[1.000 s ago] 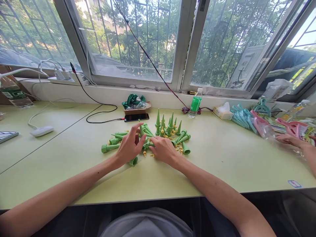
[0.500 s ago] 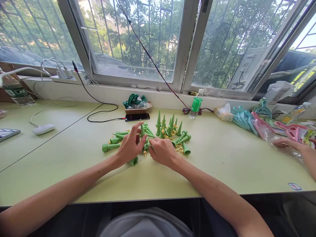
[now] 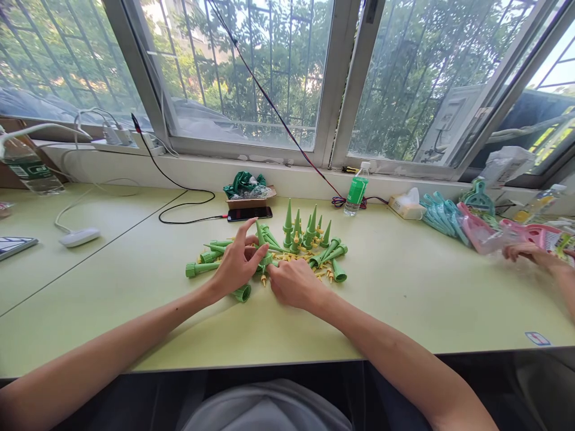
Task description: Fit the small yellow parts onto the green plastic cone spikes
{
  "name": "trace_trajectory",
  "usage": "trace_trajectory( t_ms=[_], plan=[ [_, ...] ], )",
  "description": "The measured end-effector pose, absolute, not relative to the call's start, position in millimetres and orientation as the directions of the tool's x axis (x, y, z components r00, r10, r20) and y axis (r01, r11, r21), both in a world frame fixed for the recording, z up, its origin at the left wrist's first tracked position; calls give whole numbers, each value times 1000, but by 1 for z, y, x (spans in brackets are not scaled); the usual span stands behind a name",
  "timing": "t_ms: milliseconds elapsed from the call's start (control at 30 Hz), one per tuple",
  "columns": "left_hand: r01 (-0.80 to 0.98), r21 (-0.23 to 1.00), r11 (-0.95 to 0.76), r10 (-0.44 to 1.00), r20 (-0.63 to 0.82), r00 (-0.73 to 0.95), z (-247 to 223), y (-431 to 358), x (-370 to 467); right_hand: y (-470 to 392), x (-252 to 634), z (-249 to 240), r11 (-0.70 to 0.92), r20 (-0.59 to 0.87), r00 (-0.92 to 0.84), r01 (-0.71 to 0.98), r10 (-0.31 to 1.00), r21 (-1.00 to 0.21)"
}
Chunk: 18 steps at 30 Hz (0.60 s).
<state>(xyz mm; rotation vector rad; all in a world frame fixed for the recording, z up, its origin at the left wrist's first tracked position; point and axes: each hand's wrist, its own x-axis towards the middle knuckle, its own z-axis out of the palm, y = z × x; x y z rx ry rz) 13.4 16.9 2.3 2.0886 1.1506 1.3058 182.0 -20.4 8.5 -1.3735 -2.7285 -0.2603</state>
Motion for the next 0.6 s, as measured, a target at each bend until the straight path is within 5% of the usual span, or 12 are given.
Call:
trace_trajectory(
  t_ms=[600],
  plan=[
    [338,762,-553,832,530,164,1,20,13,-26,185,13,665,129,-678,735,724,131]
  ],
)
